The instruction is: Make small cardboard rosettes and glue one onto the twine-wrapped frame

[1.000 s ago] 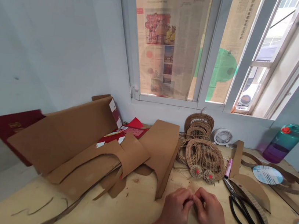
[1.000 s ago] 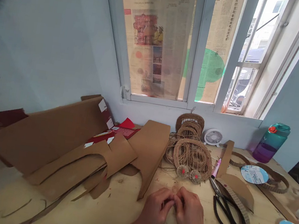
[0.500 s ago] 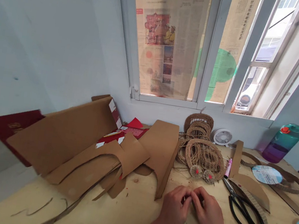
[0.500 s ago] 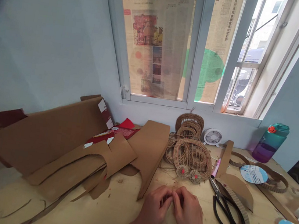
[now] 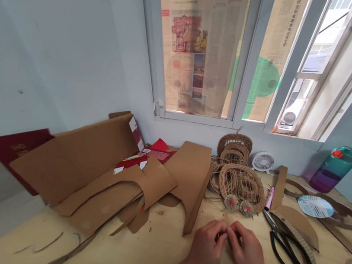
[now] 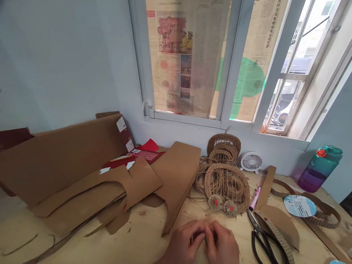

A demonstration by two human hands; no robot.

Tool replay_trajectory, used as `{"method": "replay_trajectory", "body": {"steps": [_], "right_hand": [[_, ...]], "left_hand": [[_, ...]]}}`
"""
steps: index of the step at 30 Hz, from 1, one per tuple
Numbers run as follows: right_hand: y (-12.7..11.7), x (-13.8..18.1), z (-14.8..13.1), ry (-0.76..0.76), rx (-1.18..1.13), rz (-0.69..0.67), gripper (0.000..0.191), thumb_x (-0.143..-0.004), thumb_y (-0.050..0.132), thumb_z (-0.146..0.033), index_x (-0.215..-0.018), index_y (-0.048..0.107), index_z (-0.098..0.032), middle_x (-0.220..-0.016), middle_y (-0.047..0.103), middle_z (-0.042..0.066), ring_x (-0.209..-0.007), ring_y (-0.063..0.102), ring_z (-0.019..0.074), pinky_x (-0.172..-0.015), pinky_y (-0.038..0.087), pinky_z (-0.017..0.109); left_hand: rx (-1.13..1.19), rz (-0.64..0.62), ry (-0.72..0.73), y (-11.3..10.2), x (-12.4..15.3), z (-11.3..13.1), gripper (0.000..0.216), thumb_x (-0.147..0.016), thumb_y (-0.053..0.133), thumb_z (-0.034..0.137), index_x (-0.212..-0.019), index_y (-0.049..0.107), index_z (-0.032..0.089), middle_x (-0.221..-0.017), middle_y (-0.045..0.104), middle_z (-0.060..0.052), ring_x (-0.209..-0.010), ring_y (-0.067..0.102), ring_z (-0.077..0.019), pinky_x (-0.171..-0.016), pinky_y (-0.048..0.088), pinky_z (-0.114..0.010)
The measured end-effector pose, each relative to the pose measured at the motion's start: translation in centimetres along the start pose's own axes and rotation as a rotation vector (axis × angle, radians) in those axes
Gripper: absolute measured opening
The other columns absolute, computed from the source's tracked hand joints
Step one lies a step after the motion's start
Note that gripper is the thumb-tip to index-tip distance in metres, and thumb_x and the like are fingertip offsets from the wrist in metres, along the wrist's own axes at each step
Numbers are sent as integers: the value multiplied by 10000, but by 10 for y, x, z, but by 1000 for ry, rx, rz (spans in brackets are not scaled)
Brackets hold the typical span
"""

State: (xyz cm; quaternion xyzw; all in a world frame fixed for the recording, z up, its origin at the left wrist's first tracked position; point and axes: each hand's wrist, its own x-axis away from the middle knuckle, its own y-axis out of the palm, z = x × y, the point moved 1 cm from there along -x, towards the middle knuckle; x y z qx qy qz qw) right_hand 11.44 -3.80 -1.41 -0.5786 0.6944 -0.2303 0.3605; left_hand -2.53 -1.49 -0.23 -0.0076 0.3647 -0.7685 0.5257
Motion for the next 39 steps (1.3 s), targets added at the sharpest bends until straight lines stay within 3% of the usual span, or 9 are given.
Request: {"method": "replay_trajectory", "body": {"steps": [14, 21, 30, 39], "right_hand": [[-1, 0, -2, -1, -21, 10, 383, -883, 364, -497, -682, 555, -233, -636, 650, 24, -661, 594, 198, -644, 423, 266], [-1, -1, 1, 50, -128, 12, 472, -909, 244, -550, -678, 500, -227, -635, 605, 13, -630, 566, 182, -604, 411, 248], [-2, -1, -1, 26, -71, -41, 422, -896, 326, -535, -724, 556, -225, -670, 644, 15, -679, 584, 192, -657, 411, 265], [0, -2, 2, 4, 17, -11, 405, -904, 314, -483, -627, 463, -228, -602, 584, 13, -632, 567, 189, -626, 382, 268]], "left_hand": [[25, 23, 28, -1, -1, 0, 179, -802, 461, 64, -756, 575, 194, -765, 646, -24, -729, 576, -167, -617, 414, -240], [4, 50, -17, -1, -1, -1, 142, -840, 478, 126, -772, 581, 196, -747, 637, -14, -687, 563, -153, -599, 412, -231], [48, -20, -5, -2, 1, 2, 180, -820, 476, 78, -834, 607, 202, -823, 656, -15, -756, 574, -158, -642, 417, -227], [198, -61, -86, 2, -3, -1, 168, -774, 487, 50, -682, 552, 174, -640, 570, 33, -602, 508, -116, -565, 382, -194]]}}
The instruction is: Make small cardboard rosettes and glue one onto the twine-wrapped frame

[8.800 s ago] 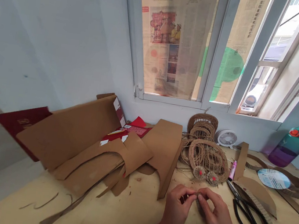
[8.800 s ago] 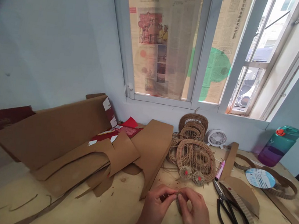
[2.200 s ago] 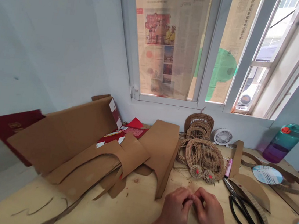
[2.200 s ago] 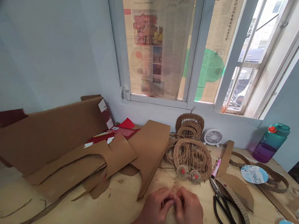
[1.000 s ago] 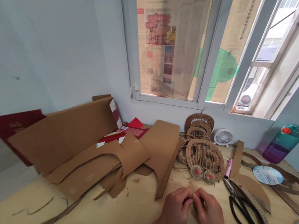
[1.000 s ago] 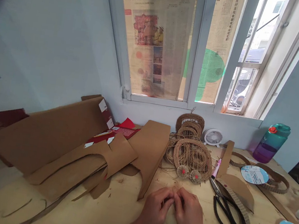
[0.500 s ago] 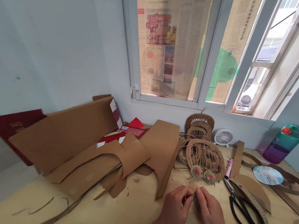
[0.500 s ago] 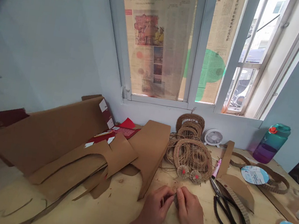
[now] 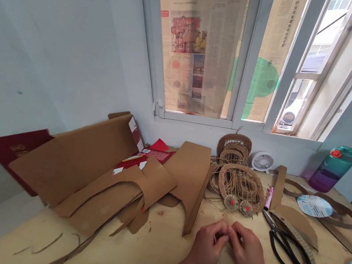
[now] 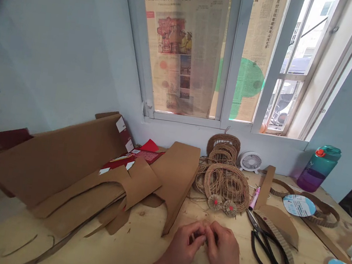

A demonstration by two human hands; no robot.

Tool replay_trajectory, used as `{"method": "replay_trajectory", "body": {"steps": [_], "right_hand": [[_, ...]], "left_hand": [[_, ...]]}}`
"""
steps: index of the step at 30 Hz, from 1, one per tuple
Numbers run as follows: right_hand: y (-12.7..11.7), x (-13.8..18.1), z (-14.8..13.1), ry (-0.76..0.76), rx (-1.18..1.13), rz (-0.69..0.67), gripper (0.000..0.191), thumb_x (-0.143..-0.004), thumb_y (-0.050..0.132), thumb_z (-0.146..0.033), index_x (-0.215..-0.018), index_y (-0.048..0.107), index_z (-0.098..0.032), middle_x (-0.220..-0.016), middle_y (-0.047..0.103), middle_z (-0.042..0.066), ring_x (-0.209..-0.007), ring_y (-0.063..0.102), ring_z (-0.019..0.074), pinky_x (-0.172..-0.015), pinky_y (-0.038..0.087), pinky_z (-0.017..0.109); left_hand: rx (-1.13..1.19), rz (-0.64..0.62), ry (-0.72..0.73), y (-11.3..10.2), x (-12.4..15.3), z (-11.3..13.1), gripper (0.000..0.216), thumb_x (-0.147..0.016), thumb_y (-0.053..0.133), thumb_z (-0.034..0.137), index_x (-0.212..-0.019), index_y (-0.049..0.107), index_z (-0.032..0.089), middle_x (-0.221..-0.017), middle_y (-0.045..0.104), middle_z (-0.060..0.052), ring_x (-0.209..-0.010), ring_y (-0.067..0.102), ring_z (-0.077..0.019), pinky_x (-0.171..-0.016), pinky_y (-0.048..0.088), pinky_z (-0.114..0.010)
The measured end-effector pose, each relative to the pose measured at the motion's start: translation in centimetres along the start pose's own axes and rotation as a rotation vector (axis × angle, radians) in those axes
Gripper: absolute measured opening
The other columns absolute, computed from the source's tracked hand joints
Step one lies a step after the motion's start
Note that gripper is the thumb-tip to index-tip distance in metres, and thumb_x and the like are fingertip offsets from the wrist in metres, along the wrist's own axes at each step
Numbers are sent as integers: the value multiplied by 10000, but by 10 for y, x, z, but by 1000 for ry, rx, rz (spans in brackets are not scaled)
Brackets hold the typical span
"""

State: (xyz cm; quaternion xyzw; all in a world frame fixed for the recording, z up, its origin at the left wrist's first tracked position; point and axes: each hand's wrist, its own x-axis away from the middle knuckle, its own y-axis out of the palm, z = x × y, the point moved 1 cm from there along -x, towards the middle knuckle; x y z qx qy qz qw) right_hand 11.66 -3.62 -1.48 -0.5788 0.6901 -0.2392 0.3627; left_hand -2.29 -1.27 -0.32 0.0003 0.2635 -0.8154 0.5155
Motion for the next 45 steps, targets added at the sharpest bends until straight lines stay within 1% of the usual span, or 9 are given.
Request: {"method": "replay_trajectory", "body": {"steps": [6, 12, 16, 21, 27, 35, 42, 45], "right_hand": [[1, 1, 0, 11, 0, 12, 411, -902, 308, -501, -628, 456, -232, -599, 579, 16, -641, 563, 193, -633, 386, 271], [5, 0, 5, 50, -62, 10, 447, -897, 275, -549, -658, 479, -232, -612, 583, 7, -633, 560, 189, -612, 385, 258], [5, 0, 6, 53, -78, 2, 456, -893, 275, -561, -662, 490, -231, -603, 580, 2, -617, 561, 188, -602, 387, 256], [2, 0, 2, 23, -89, -28, 403, -894, 323, -520, -697, 522, -230, -648, 618, 14, -659, 574, 196, -644, 403, 265], [1, 1, 1, 24, -42, -17, 392, -900, 323, -491, -657, 489, -232, -615, 605, 15, -639, 572, 197, -622, 393, 268], [2, 3, 1, 11, 13, -3, 368, -905, 324, -455, -658, 481, -232, -627, 613, 23, -659, 579, 203, -635, 383, 278], [5, 1, 5, 56, -85, 20, 439, -904, 270, -536, -655, 466, -232, -607, 578, 11, -629, 554, 190, -616, 383, 267], [2, 0, 2, 71, -156, -6, 438, -896, 291, -549, -661, 474, -228, -607, 565, 1, -611, 536, 180, -601, 384, 260]], "left_hand": [[39, 3, 25, -1, 1, 2, 160, -780, 489, 49, -703, 550, 175, -664, 574, 30, -625, 511, -113, -576, 376, -187], [28, 30, -6, 0, -1, -2, 132, -834, 490, 131, -727, 555, 171, -658, 568, 24, -594, 499, -114, -545, 357, -199], [11, 27, -10, 0, -1, -6, 133, -837, 498, 146, -715, 545, 172, -642, 557, 28, -582, 487, -111, -539, 347, -202], [16, 30, -3, -1, 0, -4, 140, -847, 485, 153, -723, 549, 174, -662, 575, 20, -596, 502, -117, -547, 353, -207], [-33, 19, 17, 0, 0, -3, 133, -816, 491, 110, -718, 550, 178, -662, 573, 22, -598, 499, -118, -557, 357, -207], [-49, -3, 21, 0, 2, -3, 125, -816, 492, 108, -750, 570, 181, -682, 590, 17, -616, 514, -122, -569, 364, -203], [-39, 37, 5, 0, 0, -5, 143, -846, 482, 142, -736, 566, 179, -670, 586, 14, -611, 513, -123, -564, 361, -205], [-38, 43, 5, 0, 0, -5, 145, -855, 483, 158, -741, 570, 179, -675, 592, 11, -615, 518, -126, -562, 360, -208]]}}
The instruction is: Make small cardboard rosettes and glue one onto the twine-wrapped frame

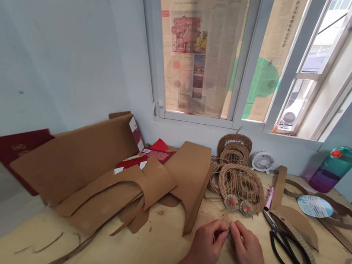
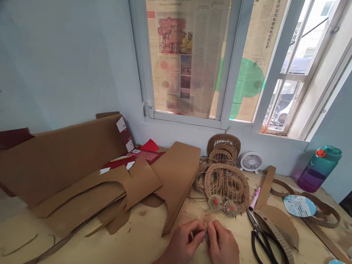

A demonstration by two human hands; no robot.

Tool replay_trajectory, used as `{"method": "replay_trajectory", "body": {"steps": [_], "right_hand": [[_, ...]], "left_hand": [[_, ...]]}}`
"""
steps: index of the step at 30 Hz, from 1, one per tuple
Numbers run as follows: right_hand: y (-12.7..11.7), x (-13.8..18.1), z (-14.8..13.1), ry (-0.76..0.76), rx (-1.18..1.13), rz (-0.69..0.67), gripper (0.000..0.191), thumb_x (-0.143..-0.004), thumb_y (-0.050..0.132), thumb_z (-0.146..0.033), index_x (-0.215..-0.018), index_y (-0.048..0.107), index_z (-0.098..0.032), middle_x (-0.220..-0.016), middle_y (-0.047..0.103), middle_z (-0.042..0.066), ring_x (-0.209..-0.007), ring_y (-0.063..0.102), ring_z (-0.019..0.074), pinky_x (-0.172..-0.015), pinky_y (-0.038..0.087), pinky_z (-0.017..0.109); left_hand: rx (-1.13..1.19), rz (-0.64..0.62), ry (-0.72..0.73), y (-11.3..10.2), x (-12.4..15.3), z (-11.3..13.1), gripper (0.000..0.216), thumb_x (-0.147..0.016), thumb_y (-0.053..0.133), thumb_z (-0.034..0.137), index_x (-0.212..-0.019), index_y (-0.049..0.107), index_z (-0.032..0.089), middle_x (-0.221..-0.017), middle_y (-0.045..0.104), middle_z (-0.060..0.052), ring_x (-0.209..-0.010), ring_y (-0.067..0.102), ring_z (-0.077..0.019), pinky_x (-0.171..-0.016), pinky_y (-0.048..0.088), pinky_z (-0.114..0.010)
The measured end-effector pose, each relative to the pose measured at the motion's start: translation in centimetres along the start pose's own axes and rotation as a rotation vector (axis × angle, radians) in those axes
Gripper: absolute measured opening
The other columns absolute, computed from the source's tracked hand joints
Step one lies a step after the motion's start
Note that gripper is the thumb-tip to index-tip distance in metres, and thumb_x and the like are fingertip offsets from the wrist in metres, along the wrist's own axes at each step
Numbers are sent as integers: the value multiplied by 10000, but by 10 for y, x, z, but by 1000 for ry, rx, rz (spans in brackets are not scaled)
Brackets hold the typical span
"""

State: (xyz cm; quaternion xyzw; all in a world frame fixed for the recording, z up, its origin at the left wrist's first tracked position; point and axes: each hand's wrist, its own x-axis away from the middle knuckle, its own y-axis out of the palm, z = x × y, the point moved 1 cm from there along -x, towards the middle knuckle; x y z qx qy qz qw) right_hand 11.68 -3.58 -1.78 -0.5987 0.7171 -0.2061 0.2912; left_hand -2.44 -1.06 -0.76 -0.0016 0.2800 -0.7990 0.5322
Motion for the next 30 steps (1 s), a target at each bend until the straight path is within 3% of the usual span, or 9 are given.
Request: {"method": "replay_trajectory", "body": {"steps": [9, 17, 24, 30], "right_hand": [[-17, 0, -16, -27, -287, -86, 315, -865, 454, -475, -758, 551, -195, -672, 529, -22, -665, 509, 151, -629, 416, 238], [-16, -1, -17, -1, -313, -80, 254, -833, 505, -428, -771, 565, -189, -697, 559, -8, -690, 528, 159, -647, 431, 253], [-17, -1, -19, -9, -335, -64, 238, -794, 550, -408, -693, 550, -193, -617, 537, -29, -620, 517, 144, -573, 418, 228], [-20, -1, -19, 5, -329, -90, 247, -798, 547, -419, -728, 595, -187, -666, 613, -7, -672, 564, 163, -614, 436, 231]], "left_hand": [[58, 44, -23, -5, -1, 6, 150, -857, 478, 172, -756, 589, 178, -694, 618, 2, -622, 537, -131, -572, 375, -207], [83, 52, -58, -7, -4, 6, 156, -833, 469, 152, -752, 601, 174, -688, 621, -2, -623, 543, -134, -571, 381, -208], [145, 56, -85, -6, -5, 7, 163, -826, 470, 160, -707, 581, 170, -612, 574, 17, -556, 513, -119, -536, 374, -200], [194, 76, -75, -5, -5, 5, 130, -829, 479, 166, -809, 607, 171, -704, 630, -3, -610, 545, -128, -562, 399, -203]]}}
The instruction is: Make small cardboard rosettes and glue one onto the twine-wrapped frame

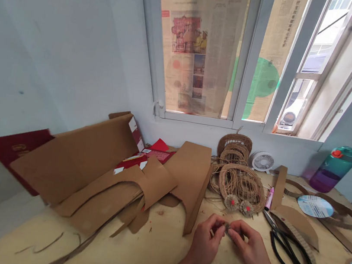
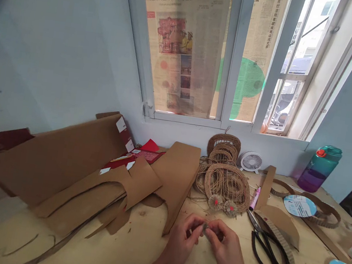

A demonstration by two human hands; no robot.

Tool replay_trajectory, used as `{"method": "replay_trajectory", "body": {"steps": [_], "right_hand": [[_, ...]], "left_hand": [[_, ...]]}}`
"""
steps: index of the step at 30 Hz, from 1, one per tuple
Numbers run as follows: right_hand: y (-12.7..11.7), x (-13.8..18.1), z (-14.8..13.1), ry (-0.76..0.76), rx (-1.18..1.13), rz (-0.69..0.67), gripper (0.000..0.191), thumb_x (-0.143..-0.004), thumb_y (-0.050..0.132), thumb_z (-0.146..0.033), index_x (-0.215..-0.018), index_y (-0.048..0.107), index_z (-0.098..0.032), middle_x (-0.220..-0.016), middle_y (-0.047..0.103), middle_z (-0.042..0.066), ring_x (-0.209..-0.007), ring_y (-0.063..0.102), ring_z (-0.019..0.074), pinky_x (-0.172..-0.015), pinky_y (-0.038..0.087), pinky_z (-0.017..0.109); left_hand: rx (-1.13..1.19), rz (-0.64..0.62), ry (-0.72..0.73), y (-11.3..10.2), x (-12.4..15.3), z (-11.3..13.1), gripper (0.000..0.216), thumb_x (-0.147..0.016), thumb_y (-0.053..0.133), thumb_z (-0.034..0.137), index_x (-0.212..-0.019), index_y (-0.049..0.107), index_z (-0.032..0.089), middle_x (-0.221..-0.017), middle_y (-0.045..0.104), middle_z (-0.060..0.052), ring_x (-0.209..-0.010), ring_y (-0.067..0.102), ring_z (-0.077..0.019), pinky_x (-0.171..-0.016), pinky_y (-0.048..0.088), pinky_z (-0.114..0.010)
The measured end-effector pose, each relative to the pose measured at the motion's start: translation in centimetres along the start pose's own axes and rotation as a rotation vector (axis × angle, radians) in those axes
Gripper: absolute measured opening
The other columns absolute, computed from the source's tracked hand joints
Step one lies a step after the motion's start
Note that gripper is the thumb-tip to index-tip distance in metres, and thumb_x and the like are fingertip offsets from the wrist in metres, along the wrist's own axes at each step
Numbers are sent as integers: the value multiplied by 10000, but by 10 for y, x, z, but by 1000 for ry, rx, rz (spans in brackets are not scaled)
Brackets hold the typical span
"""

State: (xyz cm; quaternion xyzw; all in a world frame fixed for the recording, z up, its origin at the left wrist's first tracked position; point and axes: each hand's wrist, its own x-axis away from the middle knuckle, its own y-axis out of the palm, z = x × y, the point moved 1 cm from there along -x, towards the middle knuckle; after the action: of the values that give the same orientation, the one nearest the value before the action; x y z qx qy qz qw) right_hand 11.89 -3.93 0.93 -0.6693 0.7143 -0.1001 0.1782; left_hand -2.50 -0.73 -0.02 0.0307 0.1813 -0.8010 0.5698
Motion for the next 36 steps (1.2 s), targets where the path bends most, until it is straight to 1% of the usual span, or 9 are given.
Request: {"method": "replay_trajectory", "body": {"steps": [4, 9, 13, 17, 21, 25, 27, 30, 36], "right_hand": [[-1, -1, 1, 6, 15, 1, 291, -793, 545, -457, -729, 620, -183, -660, 628, -2, -666, 573, 170, -613, 443, 233], [-1, -2, 0, 11, 18, -11, 315, -780, 550, -481, -757, 648, -182, -711, 660, 25, -718, 589, 195, -662, 461, 258], [-1, -1, -1, 11, 11, -10, 301, -776, 558, -473, -729, 640, -188, -678, 652, 17, -689, 586, 188, -638, 459, 251], [0, -1, 0, 6, -17, -7, 272, -777, 568, -447, -716, 638, -191, -676, 658, 14, -685, 590, 182, -628, 460, 239], [1, -1, 2, 7, -13, -3, 278, -773, 573, -451, -715, 638, -187, -668, 659, 13, -672, 590, 178, -623, 458, 238], [1, -1, -1, -3, 19, 11, 299, -769, 567, -470, -704, 638, -187, -652, 653, 14, -653, 587, 180, -607, 458, 244], [0, -1, -3, -9, 19, 21, 290, -762, 577, -464, -695, 638, -189, -652, 654, 13, -650, 583, 179, -604, 458, 243], [-2, -2, -3, -14, 12, 31, 272, -752, 593, -448, -672, 635, -192, -637, 653, 8, -631, 571, 170, -589, 453, 238], [-2, -2, 2, -16, 44, -5, 270, -762, 577, -438, -668, 632, -191, -636, 641, 2, -633, 564, 169, -594, 445, 241]], "left_hand": [[-2, 27, -10, 1, -1, -1, 123, -803, 496, 150, -752, 606, 169, -679, 627, 0, -589, 541, -126, -550, 397, -204], [-7, 15, -19, -1, -1, 2, 142, -785, 497, 135, -687, 594, 166, -636, 615, 2, -571, 530, -125, -539, 391, -203], [-23, -1, -25, -1, -1, 2, 179, -782, 484, 119, -648, 594, 163, -603, 601, 7, -541, 511, -117, -517, 373, -200], [-57, -20, -14, -1, 0, 2, 200, -793, 472, 120, -666, 622, 158, -608, 611, 2, -546, 518, -120, -515, 369, -201], [-129, -28, 32, -2, 1, 2, 216, -802, 464, 111, -684, 638, 160, -643, 630, -11, -588, 538, -132, -532, 376, -207], [-176, -70, 91, -4, 3, 5, 211, -803, 473, 107, -792, 672, 175, -735, 670, -25, -651, 565, -145, -557, 397, -209], [-197, -94, 108, -5, 3, 6, 189, -792, 501, 123, -827, 677, 181, -766, 678, -27, -644, 563, -144, -555, 404, -209], [-234, -114, 111, -6, 3, 5, 143, -782, 537, 156, -804, 676, 181, -738, 669, -21, -609, 548, -138, -543, 405, -208], [-256, -119, 106, -5, 2, 2, 127, -770, 553, 159, -763, 675, 192, -698, 660, -14, -629, 552, -152, -547, 401, -212]]}}
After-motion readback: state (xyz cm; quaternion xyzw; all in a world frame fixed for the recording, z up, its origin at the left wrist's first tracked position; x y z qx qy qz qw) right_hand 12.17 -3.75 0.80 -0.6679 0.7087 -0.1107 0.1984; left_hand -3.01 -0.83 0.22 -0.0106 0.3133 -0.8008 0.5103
